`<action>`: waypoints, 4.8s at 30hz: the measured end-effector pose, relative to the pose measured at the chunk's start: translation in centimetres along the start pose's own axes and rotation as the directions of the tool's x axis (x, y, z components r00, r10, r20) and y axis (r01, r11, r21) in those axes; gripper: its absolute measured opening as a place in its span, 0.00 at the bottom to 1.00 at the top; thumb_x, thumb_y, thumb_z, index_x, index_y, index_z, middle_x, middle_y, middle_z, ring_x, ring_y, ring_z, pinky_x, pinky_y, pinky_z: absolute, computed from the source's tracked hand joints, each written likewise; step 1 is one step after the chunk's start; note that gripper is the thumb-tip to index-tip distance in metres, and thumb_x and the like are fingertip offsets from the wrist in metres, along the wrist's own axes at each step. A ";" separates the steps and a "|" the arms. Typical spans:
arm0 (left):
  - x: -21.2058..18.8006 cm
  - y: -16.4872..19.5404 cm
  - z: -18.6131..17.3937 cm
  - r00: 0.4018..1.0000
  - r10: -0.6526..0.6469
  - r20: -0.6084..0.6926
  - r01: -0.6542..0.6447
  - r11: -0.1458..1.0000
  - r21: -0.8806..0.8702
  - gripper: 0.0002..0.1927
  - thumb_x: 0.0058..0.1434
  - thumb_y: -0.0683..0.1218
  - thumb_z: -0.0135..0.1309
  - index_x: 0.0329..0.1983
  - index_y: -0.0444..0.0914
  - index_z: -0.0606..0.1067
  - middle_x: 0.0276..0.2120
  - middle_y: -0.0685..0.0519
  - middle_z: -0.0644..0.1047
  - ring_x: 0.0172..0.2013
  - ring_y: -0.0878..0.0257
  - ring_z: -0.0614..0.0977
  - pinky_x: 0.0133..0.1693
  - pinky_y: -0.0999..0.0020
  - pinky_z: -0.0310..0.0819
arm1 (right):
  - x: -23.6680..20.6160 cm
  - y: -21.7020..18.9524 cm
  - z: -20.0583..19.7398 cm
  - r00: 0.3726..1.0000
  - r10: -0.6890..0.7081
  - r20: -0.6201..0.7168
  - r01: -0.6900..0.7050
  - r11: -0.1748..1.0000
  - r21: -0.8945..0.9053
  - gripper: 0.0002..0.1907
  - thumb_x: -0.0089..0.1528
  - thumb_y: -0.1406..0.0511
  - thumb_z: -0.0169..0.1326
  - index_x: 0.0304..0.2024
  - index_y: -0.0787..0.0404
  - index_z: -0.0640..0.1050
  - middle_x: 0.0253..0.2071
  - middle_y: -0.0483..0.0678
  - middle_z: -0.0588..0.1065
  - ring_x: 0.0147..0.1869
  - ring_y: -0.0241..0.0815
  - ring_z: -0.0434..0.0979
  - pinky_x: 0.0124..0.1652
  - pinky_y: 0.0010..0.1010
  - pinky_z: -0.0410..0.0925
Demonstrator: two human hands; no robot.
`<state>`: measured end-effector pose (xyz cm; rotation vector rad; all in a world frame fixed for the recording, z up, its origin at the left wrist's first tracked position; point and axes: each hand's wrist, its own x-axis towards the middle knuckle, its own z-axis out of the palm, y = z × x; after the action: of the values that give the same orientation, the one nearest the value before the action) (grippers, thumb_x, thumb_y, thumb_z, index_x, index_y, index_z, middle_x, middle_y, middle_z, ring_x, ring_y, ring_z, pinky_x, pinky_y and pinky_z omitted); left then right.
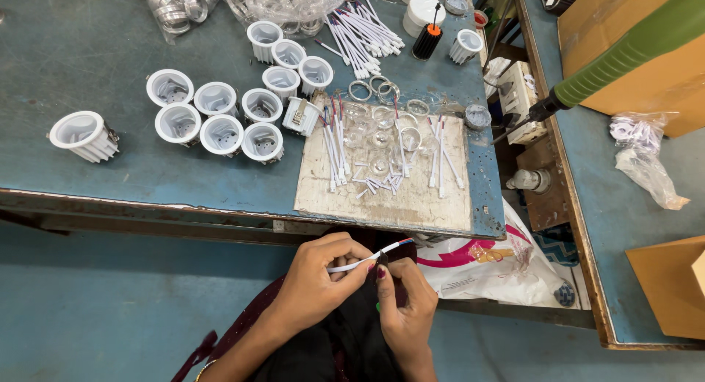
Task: The person repeatedly strips the outer insulation from white plastic tubes using a green utility knife. They hold each tube, cut along its length, and peel away the sheath to expose the inner colored wires. The person places the finished tubes on the workbench.
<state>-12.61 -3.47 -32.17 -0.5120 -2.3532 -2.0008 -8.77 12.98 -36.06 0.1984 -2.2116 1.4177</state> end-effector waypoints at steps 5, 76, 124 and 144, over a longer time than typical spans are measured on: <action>0.0 -0.4 -0.2 0.998 0.047 0.032 -0.046 0.999 -0.028 0.06 0.58 0.43 0.61 0.34 0.35 0.82 0.24 0.55 0.75 0.21 0.68 0.70 0.24 0.70 0.61 | -0.1 -0.1 -0.5 1.000 -0.021 0.023 0.021 1.000 -0.013 0.04 0.63 0.73 0.55 0.32 0.67 0.76 0.26 0.45 0.72 0.25 0.32 0.70 0.27 0.23 0.63; -1.5 0.6 0.9 0.992 0.107 -0.065 -0.104 0.993 0.055 0.08 0.60 0.40 0.60 0.43 0.36 0.82 0.26 0.54 0.73 0.20 0.68 0.70 0.23 0.72 0.63 | -1.0 0.3 -1.3 0.981 0.152 0.117 -0.174 0.963 0.205 0.06 0.67 0.69 0.54 0.35 0.67 0.75 0.27 0.43 0.74 0.29 0.27 0.70 0.28 0.19 0.64; -1.2 -0.7 0.3 0.985 0.115 0.130 -0.113 0.993 -0.026 0.09 0.66 0.44 0.52 0.39 0.33 0.78 0.27 0.49 0.71 0.25 0.58 0.71 0.29 0.64 0.65 | -0.4 -1.2 -1.6 0.986 0.101 0.131 -0.111 0.991 0.074 0.09 0.66 0.69 0.55 0.31 0.67 0.76 0.25 0.45 0.73 0.25 0.30 0.67 0.26 0.22 0.61; -1.1 -0.2 -1.0 0.933 0.283 0.224 -0.300 0.953 0.045 0.07 0.65 0.42 0.52 0.40 0.33 0.76 0.33 0.45 0.74 0.33 0.49 0.78 0.34 0.60 0.70 | 0.5 -1.9 -3.2 0.950 0.153 0.274 -0.170 0.985 0.041 0.09 0.65 0.68 0.55 0.31 0.69 0.76 0.24 0.45 0.71 0.26 0.31 0.66 0.27 0.24 0.62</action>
<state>-11.78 -4.70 -32.44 -1.0545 -2.2868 -1.7930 -7.41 15.00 -33.28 0.2505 -2.4511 1.6353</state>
